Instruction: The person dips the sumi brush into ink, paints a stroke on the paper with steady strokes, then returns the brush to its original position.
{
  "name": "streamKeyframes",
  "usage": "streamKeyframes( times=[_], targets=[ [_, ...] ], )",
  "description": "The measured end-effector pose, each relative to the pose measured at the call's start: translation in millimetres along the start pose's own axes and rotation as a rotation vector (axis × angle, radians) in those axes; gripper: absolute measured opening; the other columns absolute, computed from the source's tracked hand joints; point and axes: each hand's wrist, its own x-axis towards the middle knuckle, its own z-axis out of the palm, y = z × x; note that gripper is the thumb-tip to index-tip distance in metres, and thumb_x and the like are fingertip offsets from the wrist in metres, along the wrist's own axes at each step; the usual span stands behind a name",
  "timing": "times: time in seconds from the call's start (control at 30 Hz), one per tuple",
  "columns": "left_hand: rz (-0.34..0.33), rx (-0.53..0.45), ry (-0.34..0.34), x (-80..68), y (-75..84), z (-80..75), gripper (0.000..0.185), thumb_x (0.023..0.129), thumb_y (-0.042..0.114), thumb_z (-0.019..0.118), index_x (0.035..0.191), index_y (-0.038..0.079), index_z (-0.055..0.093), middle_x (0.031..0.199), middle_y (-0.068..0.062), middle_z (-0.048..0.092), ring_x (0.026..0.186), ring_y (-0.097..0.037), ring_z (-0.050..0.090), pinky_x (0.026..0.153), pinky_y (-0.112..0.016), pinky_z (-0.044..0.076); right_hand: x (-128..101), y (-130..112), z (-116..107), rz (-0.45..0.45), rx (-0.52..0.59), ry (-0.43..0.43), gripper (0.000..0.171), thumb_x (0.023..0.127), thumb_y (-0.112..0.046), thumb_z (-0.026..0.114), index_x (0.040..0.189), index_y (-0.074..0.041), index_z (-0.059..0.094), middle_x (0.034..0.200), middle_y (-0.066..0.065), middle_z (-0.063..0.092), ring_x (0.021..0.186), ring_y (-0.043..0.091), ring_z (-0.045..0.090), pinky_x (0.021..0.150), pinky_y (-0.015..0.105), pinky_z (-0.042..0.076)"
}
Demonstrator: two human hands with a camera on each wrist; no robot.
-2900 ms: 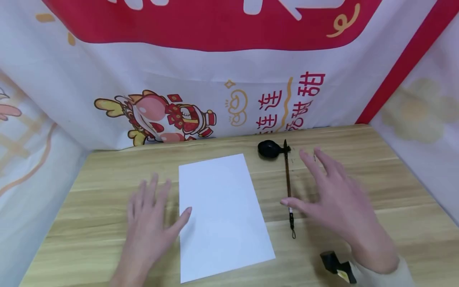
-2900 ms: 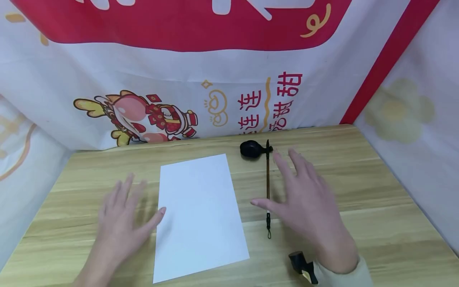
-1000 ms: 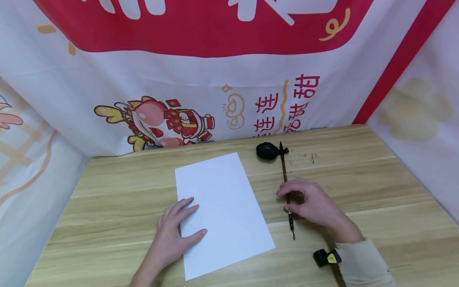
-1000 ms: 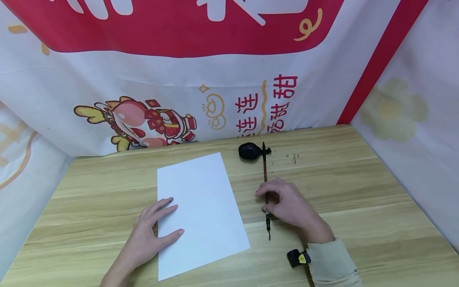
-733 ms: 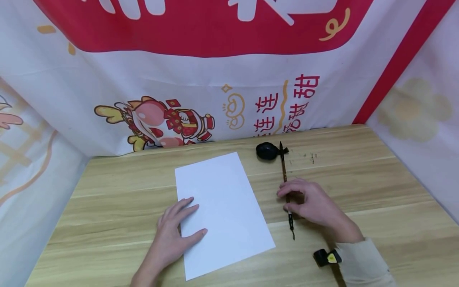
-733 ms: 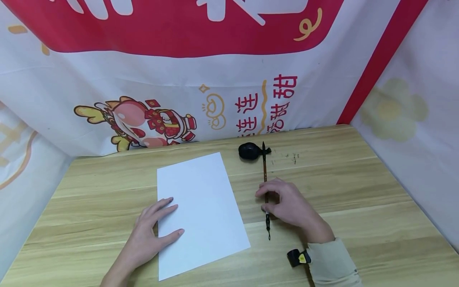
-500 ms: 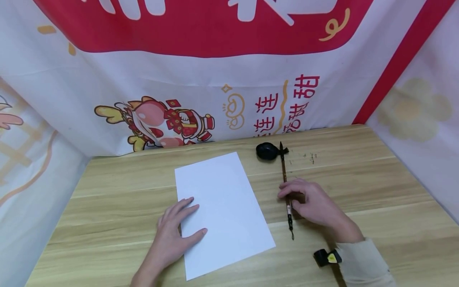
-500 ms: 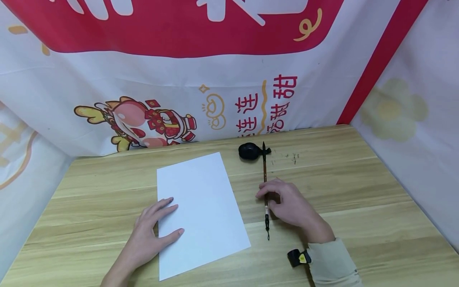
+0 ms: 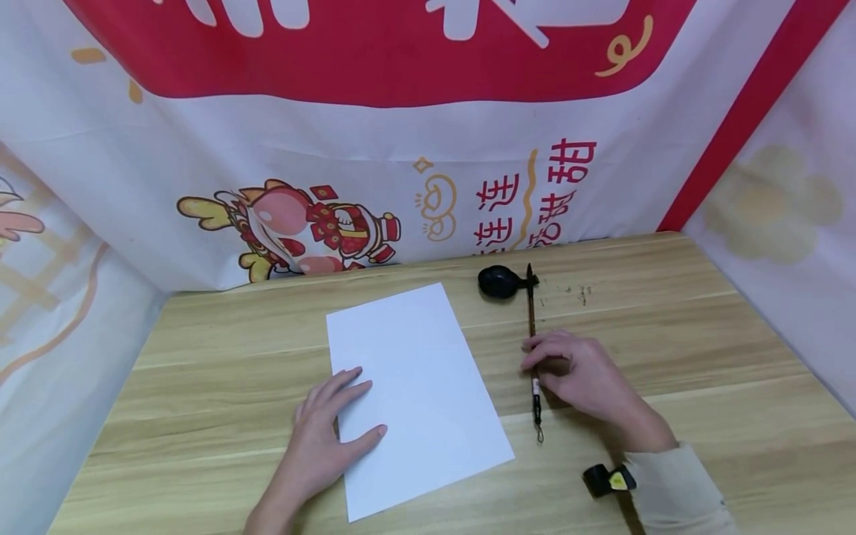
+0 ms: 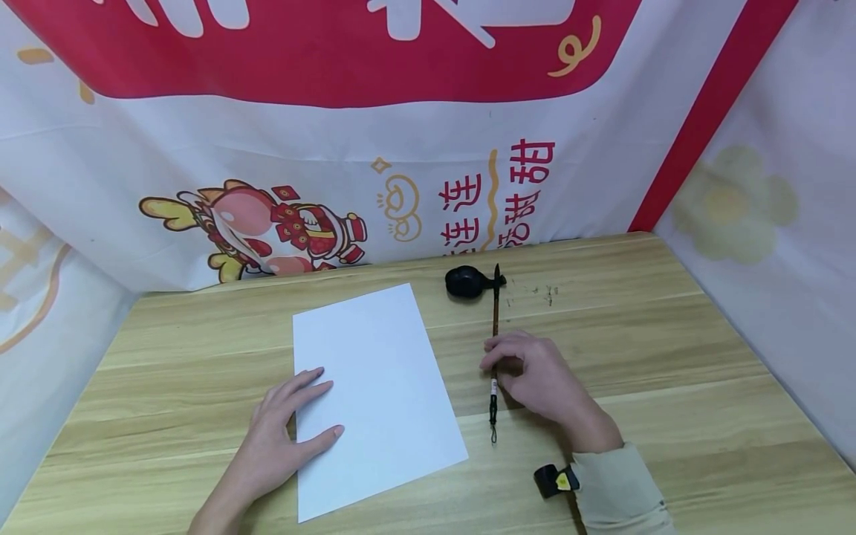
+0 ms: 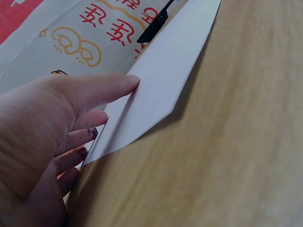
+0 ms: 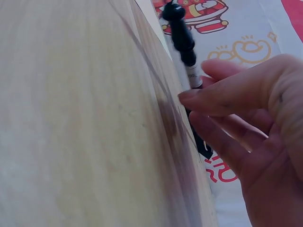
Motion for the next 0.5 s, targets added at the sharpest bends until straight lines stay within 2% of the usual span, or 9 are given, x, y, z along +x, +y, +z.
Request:
streamKeyframes(
  times=[0.17,0.33,0.5],
  targets=[
    [0.003,0.000,0.004,-0.5,0.2,0.4,0.063,0.085,0.040,0.091,0.141,0.020,0.071,0.164,-0.003,0.054,0.154,-0.039,0.042,0.116,-0.066,0.027,-1.1,-1.6,-4.1,0.022,0.108,0.037,0.038,0.082,0.016,0.077,0.099,-0.018,0.083,0.136,0.007,0.075,0.132,0.033,0.068,0.105,0.047,0.059],
    [0.004,0.005,0.002,-0.2,0.8,0.4,0.063,0.085,0.040,0.091,0.141,0.020,0.071,0.164,-0.004,0.053,0.154,-0.040,0.042,0.116,-0.067,0.027,-2.2,-5.0,-12.8,0.023,0.274,0.086,0.034,0.083,0.018,0.074,0.106,-0.007,0.079,0.139,0.010,0.073,0.129,0.026,0.070,0.102,0.031,0.059],
    [-0.003,0.008,-0.004,0.1,1.2,0.0,0.063,0.085,0.040,0.091,0.141,0.020,0.071,0.165,-0.004,0.053,0.154,-0.040,0.042,0.116,-0.067,0.027,-3.5,-6.8,-19.6,0.000,0.397,0.112,0.034,0.085,0.018,0.073,0.109,-0.006,0.078,0.139,0.015,0.073,0.126,0.020,0.073,0.101,0.023,0.058]
  ],
)
